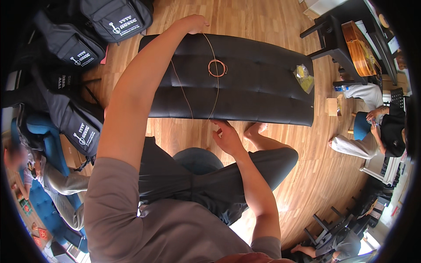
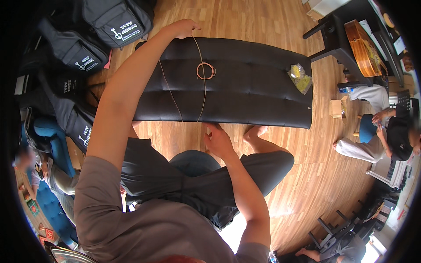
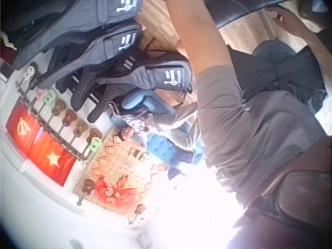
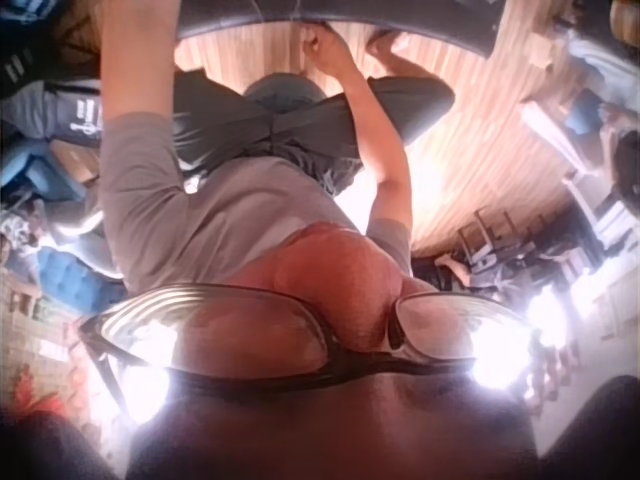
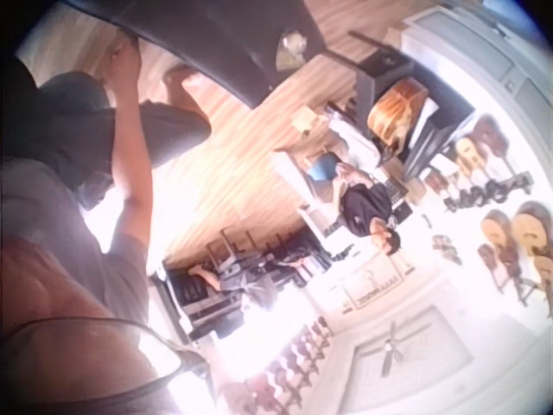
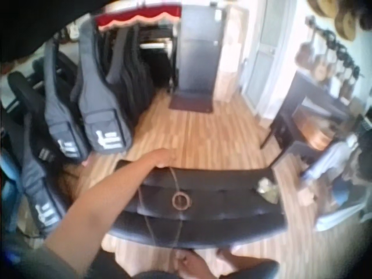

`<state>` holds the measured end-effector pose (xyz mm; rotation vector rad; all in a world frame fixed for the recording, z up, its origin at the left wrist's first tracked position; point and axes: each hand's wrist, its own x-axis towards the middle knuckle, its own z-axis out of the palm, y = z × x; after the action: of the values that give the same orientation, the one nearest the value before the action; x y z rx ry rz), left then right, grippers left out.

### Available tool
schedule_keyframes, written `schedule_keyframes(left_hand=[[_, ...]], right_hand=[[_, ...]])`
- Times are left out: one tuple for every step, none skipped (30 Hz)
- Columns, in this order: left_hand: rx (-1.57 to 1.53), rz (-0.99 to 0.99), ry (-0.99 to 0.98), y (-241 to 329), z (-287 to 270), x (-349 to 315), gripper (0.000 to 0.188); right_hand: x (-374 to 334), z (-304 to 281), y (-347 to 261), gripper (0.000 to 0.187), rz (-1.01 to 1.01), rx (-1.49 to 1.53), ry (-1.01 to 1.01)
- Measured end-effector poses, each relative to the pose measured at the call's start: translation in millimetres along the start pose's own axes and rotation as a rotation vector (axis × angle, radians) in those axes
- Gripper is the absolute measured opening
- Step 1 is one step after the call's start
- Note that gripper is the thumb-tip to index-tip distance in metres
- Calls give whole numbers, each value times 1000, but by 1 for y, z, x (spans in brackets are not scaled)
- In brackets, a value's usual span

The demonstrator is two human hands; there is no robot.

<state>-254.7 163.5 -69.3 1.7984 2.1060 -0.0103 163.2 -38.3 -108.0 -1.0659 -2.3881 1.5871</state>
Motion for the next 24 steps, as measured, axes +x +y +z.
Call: schedule_keyframes(left_hand=[[12,5,28,-1,-4,-4,46],[17,28,113,-1,-6,-9,43],[22,62,198,9,-10,-17,41],[27,99,285,23,-16,-26,39],[9,174,321,39,-20,-38,36],[-4,254,358,59,-26,-53,33],[-17,332,395,78,-30,-68,31],[-42,352,300,92,-34,-81,29],[-68,373,207,105,-38,-92,28],[-95,387,113,114,-38,-102,26],[-51,383,88,124,-38,-111,25],[-5,373,65,129,-34,-118,24],[39,365,42,135,-28,-123,23],[152,349,39,140,-23,-128,23],[263,332,37,145,-17,-130,24],[377,308,33,147,-11,-134,24],[418,283,73,151,-3,-138,23],[415,267,99,151,4,-137,21],[411,250,123,152,8,-137,20],[407,233,147,151,11,-137,18],[397,278,208,151,12,-137,9],[325,302,237,156,7,-140,9],[254,325,266,161,3,-142,9],[180,348,293,169,0,-146,10]], right_hand=[[0,2,1,46,-2,-3,3],[0,3,2,46,-8,-8,5],[0,3,3,46,-9,-15,16],[-1,2,4,46,-9,-21,30],[-3,2,5,45,-10,-11,44],[-3,1,4,44,-14,0,63],[-5,1,3,43,-20,12,81],[-6,1,2,42,-10,20,84],[-6,0,0,40,1,27,88],[-8,0,-1,39,11,33,88],[-9,2,2,38,10,10,97],[-8,5,5,36,3,-14,105],[-9,5,3,35,1,-37,114],[-12,4,1,34,4,-37,122],[-14,3,-3,34,9,-38,130],[-15,2,-7,33,10,-37,135],[-18,1,-11,32,20,-11,147],[-19,1,-13,31,22,15,156],[-21,2,-15,30,27,41,163],[-22,2,-15,29,6,59,177],[-22,-1,-9,28,-10,78,194],[-25,-6,-8,27,-21,95,210],[-27,-13,-6,26,-19,104,246],[-31,-23,-5,26,-13,112,281]])
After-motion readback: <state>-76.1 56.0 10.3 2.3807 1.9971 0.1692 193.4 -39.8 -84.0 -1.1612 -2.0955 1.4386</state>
